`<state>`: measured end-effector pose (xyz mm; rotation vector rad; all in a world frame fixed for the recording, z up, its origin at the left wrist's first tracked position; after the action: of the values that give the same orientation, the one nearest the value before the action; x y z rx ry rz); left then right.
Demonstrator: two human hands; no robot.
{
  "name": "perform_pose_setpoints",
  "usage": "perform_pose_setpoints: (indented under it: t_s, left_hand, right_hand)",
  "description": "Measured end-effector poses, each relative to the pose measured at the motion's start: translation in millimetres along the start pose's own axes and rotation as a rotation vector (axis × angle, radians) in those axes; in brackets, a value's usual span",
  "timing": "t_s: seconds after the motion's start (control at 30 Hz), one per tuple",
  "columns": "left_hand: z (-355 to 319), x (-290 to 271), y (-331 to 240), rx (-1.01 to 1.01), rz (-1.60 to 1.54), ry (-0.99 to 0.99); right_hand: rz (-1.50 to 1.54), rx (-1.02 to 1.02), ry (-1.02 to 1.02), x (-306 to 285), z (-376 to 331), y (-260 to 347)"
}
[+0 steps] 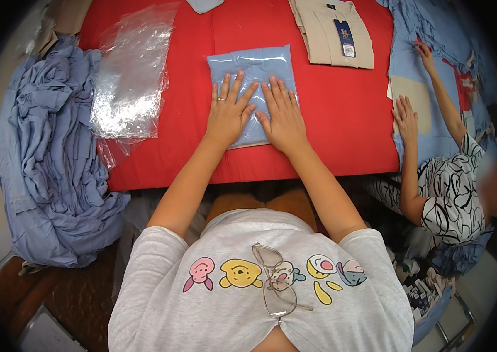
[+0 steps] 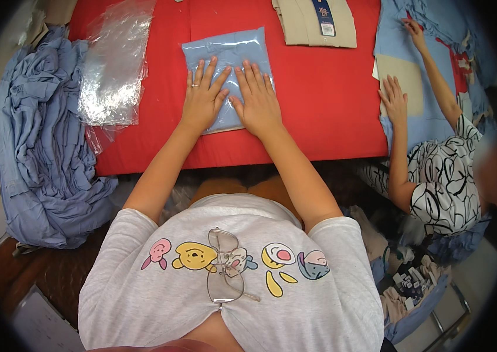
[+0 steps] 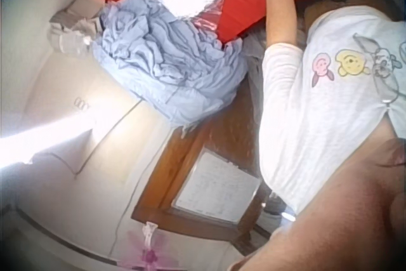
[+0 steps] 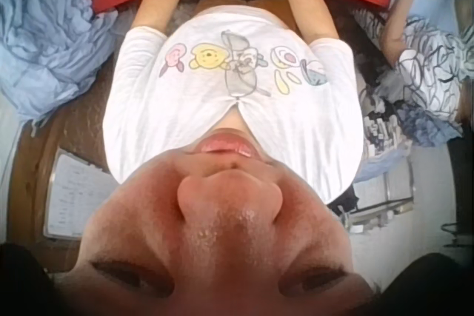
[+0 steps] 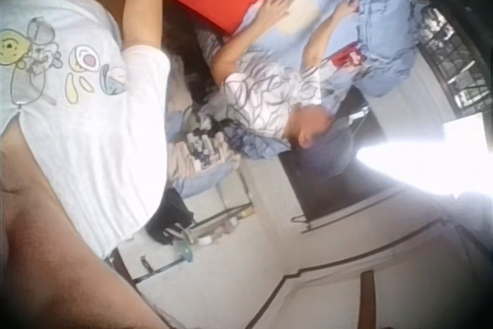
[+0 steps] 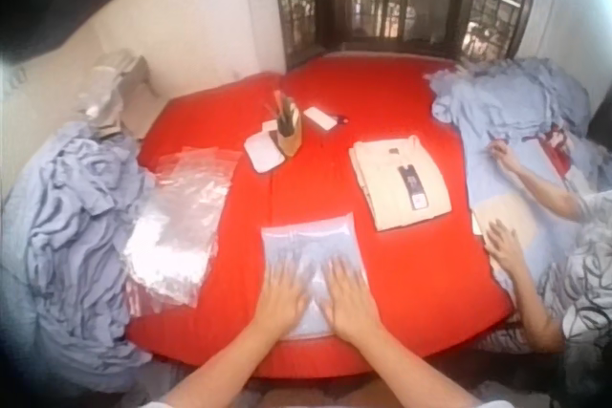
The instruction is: The person places folded shirts into plastic bags, smooths the bags to remove air, and seals them on a red surface.
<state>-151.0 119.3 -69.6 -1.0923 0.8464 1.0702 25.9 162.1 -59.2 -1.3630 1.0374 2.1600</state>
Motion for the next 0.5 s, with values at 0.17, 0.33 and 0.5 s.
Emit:
perform_pose_setpoints:
  t_s: [0.17,0.33,0.5]
  left_hand:
    - [11,-11,-7,-0.005,0.003,0.009]
    - [40,-27,-6,-0.131,-0.029,-0.024]
    - [66,-2,8,-0.168,0.001,-0.102]
  right_hand:
    - [-0.007,0.003,0.02,-5,6,0]
    - [0.022,0.037,0.023,-9,29,-6]
    - [0.035,0.001,-0.057,-2,73,-17]
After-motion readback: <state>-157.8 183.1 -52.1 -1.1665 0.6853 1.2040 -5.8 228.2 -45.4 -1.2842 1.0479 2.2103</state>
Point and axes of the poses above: each hand's wrist, its own z-axis towards the middle knuckle, its own x-axis out of the palm, y = z × x, the point moved 3 cm from there along z, towards the middle knuckle, and after that the axes turned 2 degrees about z, right-handed, at the moved point
